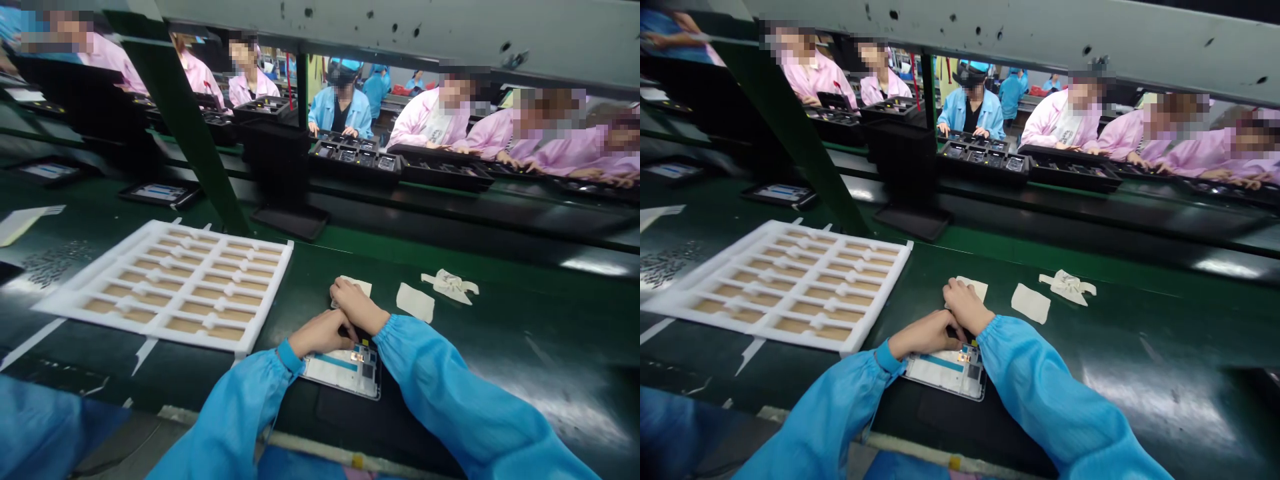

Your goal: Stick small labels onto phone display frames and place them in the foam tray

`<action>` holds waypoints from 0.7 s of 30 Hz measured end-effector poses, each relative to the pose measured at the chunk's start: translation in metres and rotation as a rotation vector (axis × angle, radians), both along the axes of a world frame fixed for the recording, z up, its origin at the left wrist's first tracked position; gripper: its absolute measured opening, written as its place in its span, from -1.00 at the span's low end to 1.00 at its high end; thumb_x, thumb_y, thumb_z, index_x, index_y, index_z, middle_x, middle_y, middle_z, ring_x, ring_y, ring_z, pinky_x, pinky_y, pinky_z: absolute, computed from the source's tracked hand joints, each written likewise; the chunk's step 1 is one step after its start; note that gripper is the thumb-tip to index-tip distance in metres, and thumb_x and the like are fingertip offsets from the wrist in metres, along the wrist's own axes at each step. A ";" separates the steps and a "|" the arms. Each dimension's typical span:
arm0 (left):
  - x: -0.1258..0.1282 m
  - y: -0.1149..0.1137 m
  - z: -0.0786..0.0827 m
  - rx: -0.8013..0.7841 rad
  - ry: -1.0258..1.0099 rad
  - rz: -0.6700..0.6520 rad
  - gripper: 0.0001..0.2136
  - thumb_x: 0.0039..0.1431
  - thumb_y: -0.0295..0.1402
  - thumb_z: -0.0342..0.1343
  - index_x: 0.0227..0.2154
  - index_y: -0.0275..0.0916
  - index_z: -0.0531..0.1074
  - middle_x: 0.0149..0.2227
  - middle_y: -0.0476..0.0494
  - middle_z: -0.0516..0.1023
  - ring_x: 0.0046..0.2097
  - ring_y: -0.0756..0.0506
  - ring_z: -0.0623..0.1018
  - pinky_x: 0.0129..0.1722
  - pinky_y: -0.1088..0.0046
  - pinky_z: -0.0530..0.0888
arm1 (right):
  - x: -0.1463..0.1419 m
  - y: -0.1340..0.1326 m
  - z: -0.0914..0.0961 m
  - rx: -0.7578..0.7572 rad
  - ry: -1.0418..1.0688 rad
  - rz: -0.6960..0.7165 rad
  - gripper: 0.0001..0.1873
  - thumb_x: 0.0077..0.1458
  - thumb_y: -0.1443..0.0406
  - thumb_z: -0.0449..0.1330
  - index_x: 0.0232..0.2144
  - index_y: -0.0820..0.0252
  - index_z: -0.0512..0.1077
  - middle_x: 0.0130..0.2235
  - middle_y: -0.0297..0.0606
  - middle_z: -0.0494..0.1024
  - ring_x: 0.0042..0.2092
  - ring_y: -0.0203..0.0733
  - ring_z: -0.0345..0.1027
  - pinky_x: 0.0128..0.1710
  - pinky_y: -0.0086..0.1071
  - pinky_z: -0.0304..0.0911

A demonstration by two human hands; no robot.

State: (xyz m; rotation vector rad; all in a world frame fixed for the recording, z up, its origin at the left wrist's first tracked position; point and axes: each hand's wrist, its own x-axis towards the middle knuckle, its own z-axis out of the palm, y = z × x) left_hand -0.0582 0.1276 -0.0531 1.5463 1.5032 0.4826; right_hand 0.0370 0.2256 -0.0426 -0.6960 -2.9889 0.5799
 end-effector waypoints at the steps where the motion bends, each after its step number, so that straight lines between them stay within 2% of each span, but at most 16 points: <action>1: 0.000 0.000 0.000 -0.001 0.000 0.000 -0.86 0.03 -0.42 0.26 -0.30 -0.18 0.63 -0.22 -0.04 0.67 -0.12 -0.14 0.61 -0.13 0.47 0.44 | 0.001 0.002 -0.003 -0.040 0.057 -0.016 -0.82 0.20 0.52 0.00 -0.31 0.23 0.34 -0.16 -0.11 0.43 -0.11 -0.09 0.32 -0.10 -0.23 0.25; 5: 0.001 -0.002 0.002 0.002 -0.020 0.021 -0.87 0.03 -0.43 0.27 -0.32 -0.18 0.63 -0.10 -0.11 0.64 0.02 -0.23 0.57 -0.06 0.40 0.44 | 0.008 0.013 -0.010 -0.221 0.336 -0.150 -0.86 0.27 0.40 -0.07 -0.30 0.17 0.27 -0.32 -0.30 0.44 -0.28 -0.23 0.36 -0.23 -0.36 0.28; 8: -0.001 -0.006 0.004 0.033 -0.067 0.043 -0.87 0.06 -0.42 0.26 -0.30 -0.20 0.62 0.11 -0.20 0.51 0.22 -0.25 0.41 -0.02 0.41 0.43 | 0.019 0.018 -0.008 -0.325 0.549 -0.284 -0.86 0.29 0.29 -0.07 -0.29 0.16 0.25 -0.32 -0.28 0.46 -0.28 -0.24 0.41 -0.23 -0.36 0.33; 11: -0.003 -0.013 0.007 0.057 -0.110 0.052 -0.87 0.12 -0.37 0.23 -0.27 -0.25 0.61 0.15 -0.30 0.46 0.30 -0.25 0.30 -0.14 0.46 0.46 | 0.041 0.015 -0.003 -0.406 0.693 -0.382 -0.82 0.25 0.19 0.02 -0.28 0.19 0.31 -0.31 -0.23 0.50 -0.26 -0.20 0.44 -0.23 -0.33 0.37; 13: -0.002 -0.021 0.013 0.065 -0.124 0.066 -0.85 0.15 -0.34 0.21 -0.26 -0.27 0.60 0.20 -0.33 0.39 0.25 -0.27 0.37 -0.23 0.48 0.47 | 0.061 0.008 0.001 -0.444 0.749 -0.429 -0.76 0.21 0.13 0.11 -0.26 0.21 0.37 -0.30 -0.20 0.53 -0.25 -0.18 0.46 -0.23 -0.31 0.40; 15: 0.002 -0.030 0.022 0.079 -0.107 0.094 -0.85 0.18 -0.33 0.19 -0.24 -0.23 0.59 0.30 -0.27 0.23 0.07 -0.24 0.54 -0.25 0.46 0.47 | 0.081 -0.002 0.004 -0.491 0.796 -0.480 -0.71 0.15 0.09 0.19 -0.25 0.21 0.44 -0.27 -0.19 0.56 -0.23 -0.17 0.47 -0.21 -0.30 0.41; 17: 0.009 -0.040 0.033 0.132 -0.037 0.134 -0.87 0.20 -0.34 0.17 -0.25 -0.16 0.59 0.35 -0.14 0.15 -0.04 -0.18 0.60 -0.14 0.41 0.49 | 0.100 -0.013 0.009 -0.546 0.836 -0.536 -0.70 0.10 0.09 0.27 -0.27 0.20 0.51 -0.26 -0.19 0.58 -0.21 -0.15 0.48 -0.18 -0.28 0.42; 19: 0.018 -0.049 0.041 0.216 0.062 0.153 -0.88 0.23 -0.36 0.15 -0.25 -0.09 0.59 0.33 -0.02 0.20 0.03 -0.18 0.56 0.01 0.36 0.46 | 0.118 -0.023 0.013 -0.595 0.869 -0.599 -0.73 0.04 0.11 0.33 -0.30 0.18 0.56 -0.26 -0.19 0.61 -0.19 -0.13 0.50 -0.15 -0.26 0.43; 21: 0.028 -0.057 0.043 0.317 0.150 0.142 -0.85 0.28 -0.38 0.10 -0.21 -0.05 0.57 0.31 0.04 0.24 0.06 -0.17 0.55 0.03 0.34 0.46 | 0.132 -0.032 0.014 -0.639 0.896 -0.672 -0.75 -0.02 0.13 0.38 -0.33 0.17 0.58 -0.28 -0.19 0.62 -0.21 -0.11 0.51 -0.16 -0.25 0.43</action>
